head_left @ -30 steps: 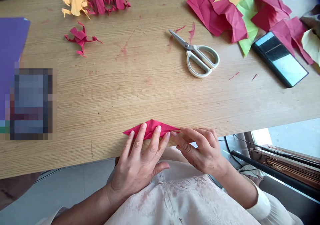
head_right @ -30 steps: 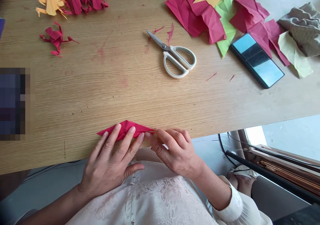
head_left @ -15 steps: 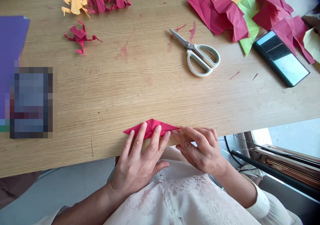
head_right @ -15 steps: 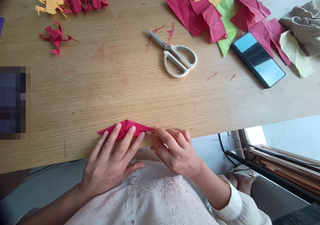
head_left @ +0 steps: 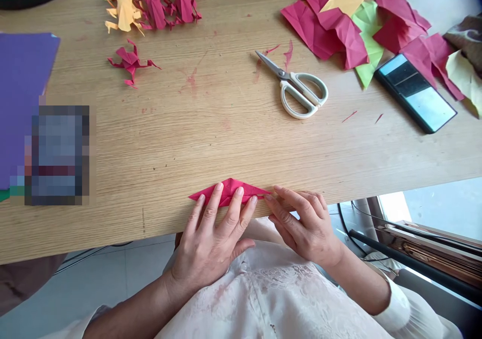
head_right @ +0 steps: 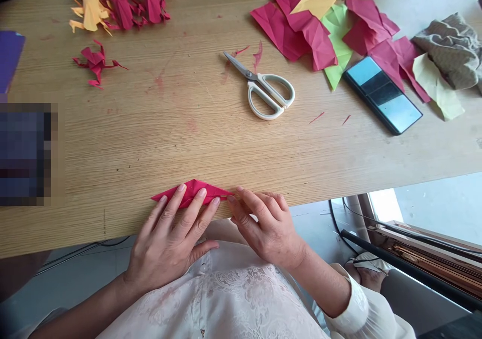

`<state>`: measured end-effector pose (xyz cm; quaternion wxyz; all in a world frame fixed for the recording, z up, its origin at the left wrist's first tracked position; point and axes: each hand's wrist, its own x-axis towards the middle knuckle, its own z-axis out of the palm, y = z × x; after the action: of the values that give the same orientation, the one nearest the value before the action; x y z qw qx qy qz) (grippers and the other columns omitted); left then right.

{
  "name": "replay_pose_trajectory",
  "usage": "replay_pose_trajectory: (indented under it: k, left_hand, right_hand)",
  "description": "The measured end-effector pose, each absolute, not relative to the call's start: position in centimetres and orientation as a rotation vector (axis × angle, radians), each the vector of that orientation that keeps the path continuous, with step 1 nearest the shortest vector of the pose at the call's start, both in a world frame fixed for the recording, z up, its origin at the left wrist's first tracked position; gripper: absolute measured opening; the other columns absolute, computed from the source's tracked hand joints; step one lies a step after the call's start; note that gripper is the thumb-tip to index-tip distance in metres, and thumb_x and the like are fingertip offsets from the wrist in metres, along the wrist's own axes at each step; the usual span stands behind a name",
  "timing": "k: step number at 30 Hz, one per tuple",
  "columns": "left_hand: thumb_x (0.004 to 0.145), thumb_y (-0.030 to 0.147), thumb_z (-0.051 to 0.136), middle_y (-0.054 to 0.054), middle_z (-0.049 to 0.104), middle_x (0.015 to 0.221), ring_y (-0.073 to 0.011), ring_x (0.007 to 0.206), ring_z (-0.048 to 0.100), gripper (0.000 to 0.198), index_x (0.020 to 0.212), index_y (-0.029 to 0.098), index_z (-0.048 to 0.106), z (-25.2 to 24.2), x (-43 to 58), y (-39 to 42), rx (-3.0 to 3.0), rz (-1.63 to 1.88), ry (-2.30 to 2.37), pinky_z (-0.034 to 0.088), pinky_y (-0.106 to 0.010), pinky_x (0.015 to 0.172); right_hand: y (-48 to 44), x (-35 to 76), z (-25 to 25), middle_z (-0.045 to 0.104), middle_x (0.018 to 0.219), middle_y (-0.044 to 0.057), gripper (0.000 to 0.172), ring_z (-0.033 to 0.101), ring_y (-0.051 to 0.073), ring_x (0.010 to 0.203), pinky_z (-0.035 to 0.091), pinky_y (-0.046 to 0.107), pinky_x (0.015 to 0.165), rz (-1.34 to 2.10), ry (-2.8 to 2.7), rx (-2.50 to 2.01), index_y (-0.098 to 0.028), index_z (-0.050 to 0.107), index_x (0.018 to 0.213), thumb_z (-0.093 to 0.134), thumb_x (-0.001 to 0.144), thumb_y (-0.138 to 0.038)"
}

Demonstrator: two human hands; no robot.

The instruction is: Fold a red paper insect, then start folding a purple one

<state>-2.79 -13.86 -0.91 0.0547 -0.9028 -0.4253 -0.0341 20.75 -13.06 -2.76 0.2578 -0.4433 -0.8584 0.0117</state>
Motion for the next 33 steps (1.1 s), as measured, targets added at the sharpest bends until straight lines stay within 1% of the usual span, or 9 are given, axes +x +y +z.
replay_pose_trajectory:
  k: [4, 7, 12, 17, 22, 26, 28, 31, 33]
  left_hand:
    - [0.088, 0.067, 0.060, -0.008, 0.045, 0.158, -0.0419, 0.139, 0.048, 0.081, 0.154, 0.023, 0.042, -0.7, -2.8, -13.8, -2.752, -0.092, -1.290, 0.035, -0.052, 0.114]
    - [0.087, 0.066, 0.062, -0.008, 0.046, 0.157, -0.0424, 0.139, 0.047, 0.083, 0.155, 0.023, 0.042, -0.7, -2.6, -13.8, -2.751, -0.101, -1.303, 0.035, -0.053, 0.114]
    - [0.088, 0.066, 0.060, -0.007, 0.044, 0.159, -0.0409, 0.139, 0.047, 0.082, 0.156, 0.025, 0.038, -0.8, -2.8, -13.8, -2.750, -0.080, -1.307, 0.035, -0.052, 0.113]
    - [0.088, 0.066, 0.060, -0.006, 0.043, 0.160, -0.0394, 0.141, 0.045, 0.084, 0.157, 0.025, 0.036, -1.0, -2.9, -13.8, -2.751, -0.096, -1.309, 0.035, -0.052, 0.114]
    - [0.086, 0.068, 0.061, -0.006, 0.041, 0.161, -0.0395, 0.142, 0.044, 0.085, 0.157, 0.026, 0.037, -1.4, -2.9, -13.9, -2.745, -0.125, -1.310, 0.036, -0.052, 0.112]
    - [0.089, 0.067, 0.058, -0.004, 0.043, 0.160, -0.0381, 0.141, 0.044, 0.077, 0.153, 0.028, 0.044, -1.7, -2.9, -13.9, -2.735, -0.190, -1.329, 0.036, -0.051, 0.113]
    - [0.089, 0.066, 0.059, -0.003, 0.043, 0.160, -0.0380, 0.141, 0.044, 0.073, 0.151, 0.028, 0.048, -1.9, -3.0, -13.8, -2.734, -0.213, -1.325, 0.034, -0.051, 0.115]
    - [0.091, 0.065, 0.058, -0.004, 0.039, 0.162, -0.0388, 0.143, 0.041, 0.072, 0.150, 0.024, 0.049, -2.1, -3.2, -13.8, -2.758, -0.242, -1.296, 0.033, -0.052, 0.116]
    - [0.093, 0.063, 0.054, -0.006, 0.037, 0.163, -0.0385, 0.144, 0.039, 0.070, 0.149, 0.021, 0.050, -2.1, -3.4, -13.8, -2.769, -0.251, -1.288, 0.033, -0.052, 0.117]
  right_hand:
    - [-13.2, 20.8, -2.4, 0.067, 0.126, 0.018, 0.046, 0.060, 0.027, 0.103, 0.048, 0.040, 0.083, 0.098, -2.372, -1.205, -0.012, 0.055, 0.141, 0.060, 0.096, -0.020]
    - [-13.3, 21.1, -2.6, 0.064, 0.133, 0.017, 0.049, 0.059, 0.027, 0.106, 0.048, 0.043, 0.087, 0.088, -2.405, -1.169, -0.015, 0.051, 0.145, 0.057, 0.098, -0.023]
    - [-13.3, 20.9, -2.7, 0.064, 0.134, 0.018, 0.038, 0.058, 0.027, 0.104, 0.047, 0.042, 0.085, 0.062, -2.407, -1.194, -0.016, 0.060, 0.135, 0.060, 0.097, -0.026]
    - [-13.5, 20.6, -2.4, 0.063, 0.132, 0.018, 0.036, 0.060, 0.027, 0.104, 0.048, 0.041, 0.083, 0.130, -2.358, -1.253, -0.016, 0.062, 0.132, 0.060, 0.097, -0.022]
    - [-13.2, 20.3, -1.8, 0.068, 0.125, 0.018, 0.048, 0.061, 0.027, 0.110, 0.052, 0.042, 0.089, 0.135, -2.316, -1.104, -0.011, 0.051, 0.144, 0.057, 0.098, -0.018]
    - [-12.3, 19.2, -1.7, 0.067, 0.132, 0.018, 0.049, 0.061, 0.025, 0.119, 0.051, 0.042, 0.097, 0.222, -2.442, -0.995, -0.007, 0.047, 0.147, 0.053, 0.100, -0.016]
    - [-12.0, 18.8, -1.9, 0.067, 0.133, 0.018, 0.050, 0.063, 0.024, 0.119, 0.050, 0.042, 0.100, 0.240, -2.440, -1.024, -0.006, 0.046, 0.149, 0.053, 0.099, -0.015]
    - [-12.1, 18.7, -2.2, 0.067, 0.133, 0.018, 0.057, 0.063, 0.025, 0.119, 0.051, 0.042, 0.101, 0.245, -2.413, -1.050, -0.007, 0.040, 0.153, 0.055, 0.099, -0.016]
    - [-12.3, 18.9, -2.3, 0.065, 0.135, 0.020, 0.058, 0.061, 0.026, 0.123, 0.052, 0.042, 0.102, 0.248, -2.423, -1.032, -0.006, 0.039, 0.153, 0.055, 0.098, -0.016]
